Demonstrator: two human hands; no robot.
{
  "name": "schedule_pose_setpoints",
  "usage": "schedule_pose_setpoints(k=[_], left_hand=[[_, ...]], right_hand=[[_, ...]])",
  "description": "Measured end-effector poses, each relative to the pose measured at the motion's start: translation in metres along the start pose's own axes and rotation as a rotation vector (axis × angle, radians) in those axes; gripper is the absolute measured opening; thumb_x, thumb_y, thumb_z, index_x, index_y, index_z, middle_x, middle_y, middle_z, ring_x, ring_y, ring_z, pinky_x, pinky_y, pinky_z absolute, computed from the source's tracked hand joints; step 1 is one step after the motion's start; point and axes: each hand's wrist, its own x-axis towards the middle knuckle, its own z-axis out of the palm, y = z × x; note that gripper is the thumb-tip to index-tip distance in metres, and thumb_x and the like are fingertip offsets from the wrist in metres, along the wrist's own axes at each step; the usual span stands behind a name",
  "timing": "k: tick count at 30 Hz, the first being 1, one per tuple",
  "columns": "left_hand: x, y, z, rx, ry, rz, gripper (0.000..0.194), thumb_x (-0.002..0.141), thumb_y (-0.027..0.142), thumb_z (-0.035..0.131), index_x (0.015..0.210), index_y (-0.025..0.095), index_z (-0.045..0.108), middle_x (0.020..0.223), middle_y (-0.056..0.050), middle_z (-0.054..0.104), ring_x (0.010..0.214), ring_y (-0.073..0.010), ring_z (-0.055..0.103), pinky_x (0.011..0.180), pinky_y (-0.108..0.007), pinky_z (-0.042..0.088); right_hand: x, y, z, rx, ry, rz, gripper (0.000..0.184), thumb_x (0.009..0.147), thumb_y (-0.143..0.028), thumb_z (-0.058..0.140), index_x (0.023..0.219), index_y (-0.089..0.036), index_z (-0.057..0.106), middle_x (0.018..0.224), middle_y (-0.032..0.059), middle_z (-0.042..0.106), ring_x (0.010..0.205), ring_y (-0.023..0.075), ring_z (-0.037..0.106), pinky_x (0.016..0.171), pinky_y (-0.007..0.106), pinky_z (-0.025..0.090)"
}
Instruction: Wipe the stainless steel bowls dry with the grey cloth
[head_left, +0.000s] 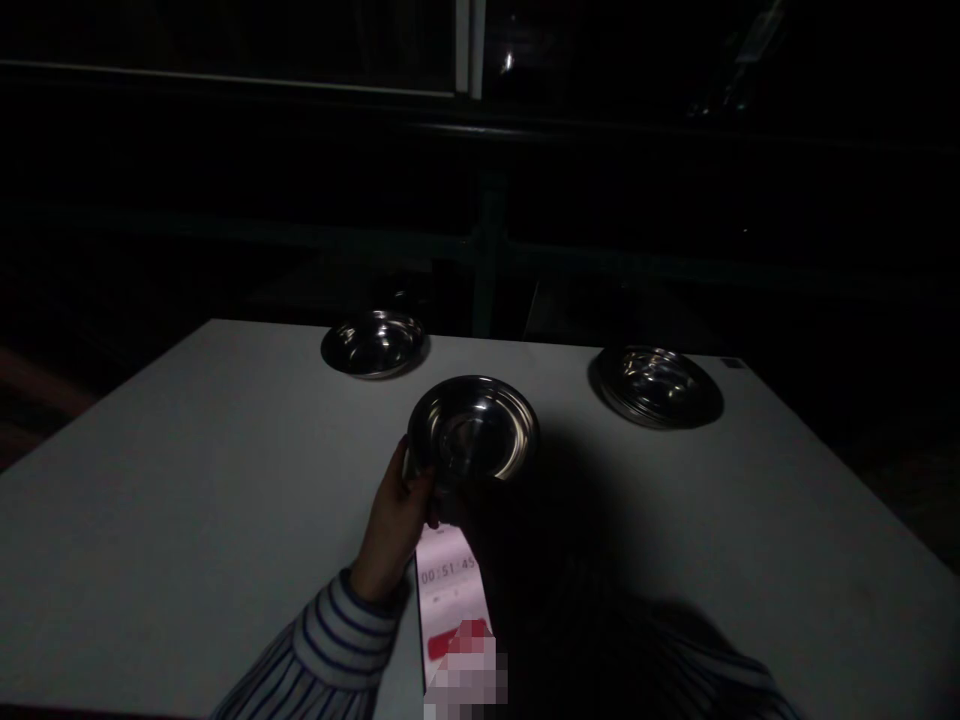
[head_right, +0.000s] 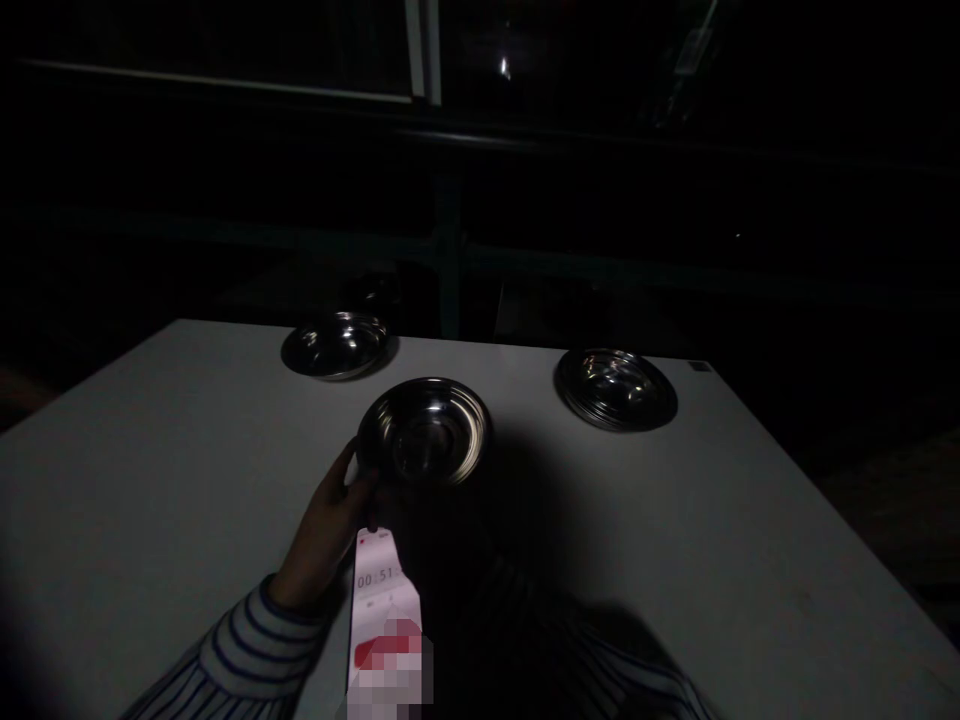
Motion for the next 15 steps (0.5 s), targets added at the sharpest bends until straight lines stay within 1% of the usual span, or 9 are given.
schedule_pose_setpoints(k=[2,5,8,11,15], left_hand=[[0.001,-0.001,-0.001,-0.007,0.021,0.005,0.082,0.072,0.038,0.062,0.141,0.011,0.028,0.047,0.004,0.054,0.039,-0.0107,0.046,0.04,-0.022,0.039],[0.005,-0.004,-0.003,-0.055,0.049,-0.007,0.084,0.073,0.038,0.063,0.143,0.016,0.023,0.051,0.002,0.059,0.04,-0.0115,0.049,0.04,-0.022,0.039],[0.008,-0.007,-0.003,-0.111,0.025,-0.02,0.082,0.072,0.04,0.063,0.142,0.021,0.026,0.052,0.002,0.06,0.041,-0.012,0.051,0.04,-0.022,0.039],[0.008,-0.008,-0.001,-0.142,0.015,-0.031,0.079,0.071,0.039,0.064,0.141,0.022,0.03,0.051,0.004,0.058,0.041,-0.011,0.05,0.04,-0.021,0.038],[0.007,-0.005,0.001,-0.19,0.07,-0.047,0.078,0.068,0.036,0.067,0.138,0.021,0.036,0.049,0.005,0.055,0.041,-0.0098,0.047,0.04,-0.021,0.036]], right_hand=[[0.0,0.001,-0.001,0.0,-0.004,-0.001,0.03,0.09,-0.033,0.051,0.115,-0.018,0.053,0.117,0.0079,0.054,0.098,0.0189,0.057,0.083,0.04,0.049],[-0.008,0.01,-0.007,-0.002,-0.012,0.009,0.029,0.09,-0.033,0.051,0.115,-0.018,0.053,0.117,0.0078,0.054,0.098,0.0186,0.057,0.083,0.039,0.049],[-0.014,0.019,-0.014,-0.005,-0.021,0.024,0.028,0.09,-0.033,0.051,0.114,-0.018,0.054,0.117,0.008,0.054,0.098,0.0184,0.056,0.083,0.039,0.049],[-0.01,0.014,-0.011,-0.001,-0.029,0.029,0.028,0.09,-0.033,0.051,0.114,-0.018,0.053,0.117,0.008,0.054,0.098,0.0187,0.056,0.083,0.039,0.049],[-0.003,0.002,-0.004,0.018,-0.03,0.027,0.031,0.09,-0.033,0.052,0.116,-0.018,0.052,0.118,0.008,0.053,0.1,0.0195,0.056,0.084,0.041,0.048]])
